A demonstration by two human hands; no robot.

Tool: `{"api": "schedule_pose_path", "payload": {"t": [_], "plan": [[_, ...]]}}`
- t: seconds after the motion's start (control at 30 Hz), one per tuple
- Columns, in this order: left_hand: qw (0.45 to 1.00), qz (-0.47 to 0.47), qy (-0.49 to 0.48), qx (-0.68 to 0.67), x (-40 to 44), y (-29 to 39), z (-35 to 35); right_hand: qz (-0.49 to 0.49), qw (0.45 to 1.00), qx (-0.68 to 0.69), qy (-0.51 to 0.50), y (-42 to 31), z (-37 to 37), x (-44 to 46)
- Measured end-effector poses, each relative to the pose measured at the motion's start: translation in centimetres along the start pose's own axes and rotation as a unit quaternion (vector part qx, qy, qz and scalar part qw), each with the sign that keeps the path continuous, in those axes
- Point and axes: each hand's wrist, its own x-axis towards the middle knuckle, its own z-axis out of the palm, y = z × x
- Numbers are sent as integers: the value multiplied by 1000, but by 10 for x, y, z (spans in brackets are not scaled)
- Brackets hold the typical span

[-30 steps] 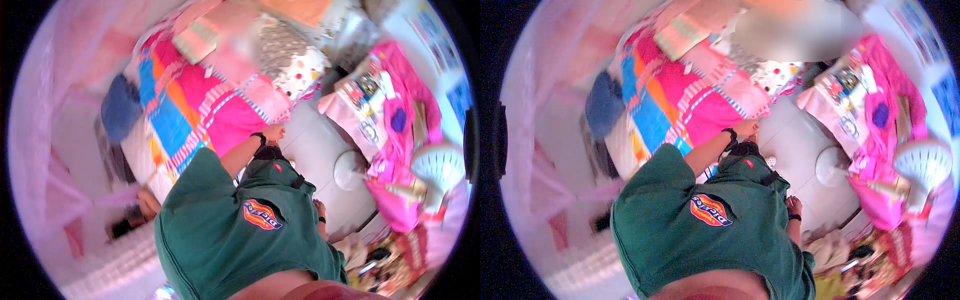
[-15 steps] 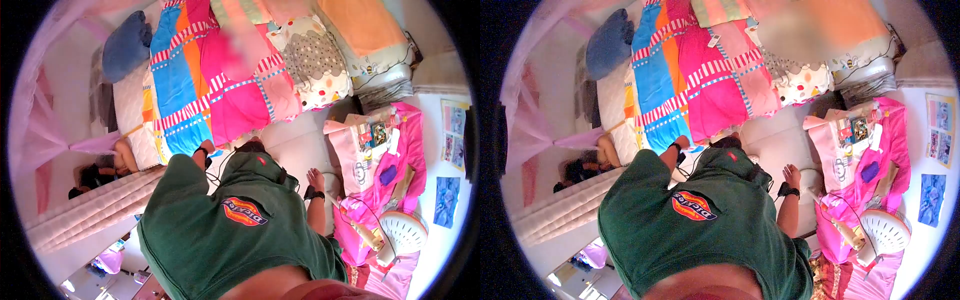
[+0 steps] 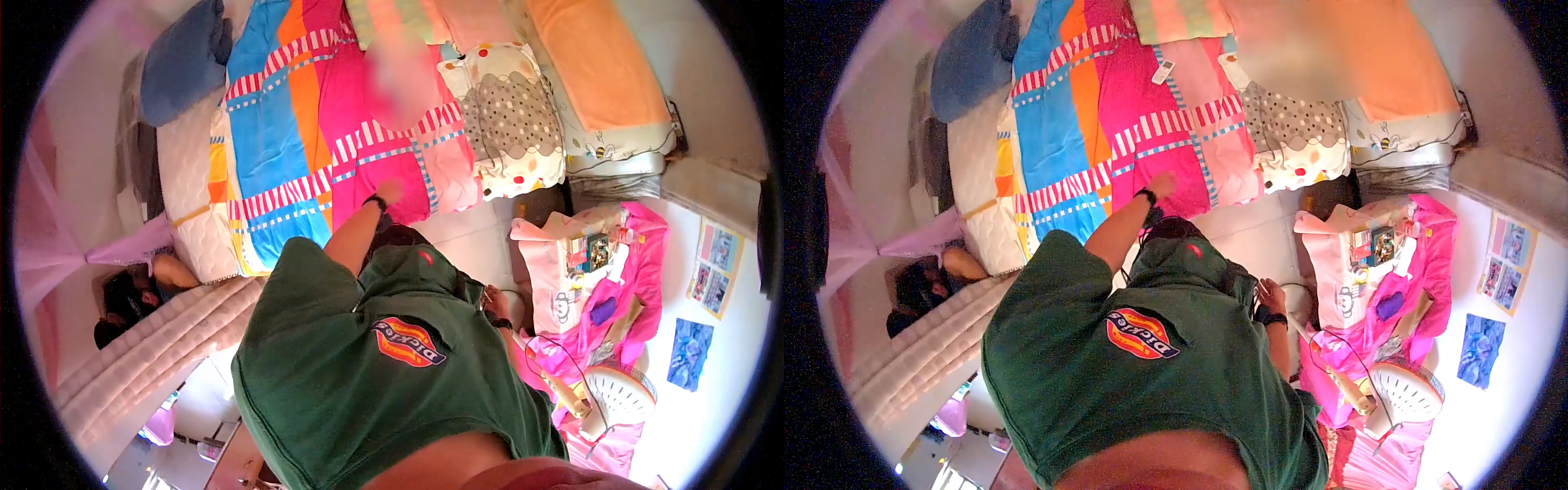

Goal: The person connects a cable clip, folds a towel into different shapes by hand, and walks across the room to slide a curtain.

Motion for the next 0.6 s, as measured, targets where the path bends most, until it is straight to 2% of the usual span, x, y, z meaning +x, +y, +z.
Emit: {"api": "schedule_pose_path", "payload": {"t": [0.07, 0.1, 0.17, 0.2, 0.27, 0.3, 0.37, 0.47, 0.5, 0.57, 0.6], "plan": [[992, -54, 30, -111, 4, 50, -17, 12, 1000, -16, 19, -1, -1, 4], [992, -54, 28, -115, 11, 53, -10, 11, 998, -69, 0, -9, 2, -1], [992, 55, 9, -118, 26, 55, -1, 5, 995, -102, -11, -19, 3, 5], [991, 54, 12, -121, 29, 53, 3, 1, 991, -133, -23, -24, 4, 8], [994, -10, -40, -103, 21, 57, -3, -3, 992, -121, -28, -36, 7, 15], [994, -14, -36, -104, 20, 45, 3, -6, 994, -105, -34, -40, 9, 20], [997, 34, -13, -71, 15, -1, 36, -3, 994, -98, -45, -53, 16, 24], [1000, -30, -3, 0, -34, -23, 19, 19, 993, -119, -15, -83, 29, 29], [999, -40, 2, -2, -46, -42, 22, -4, 990, -130, -61, -87, 27, 37], [983, 49, -31, 173, -61, -93, 43, -1, 984, -159, -84, -100, 33, 40], [984, 38, -24, 173, -75, -99, 38, -1, 978, -181, -102, -106, 37, 43]]}}
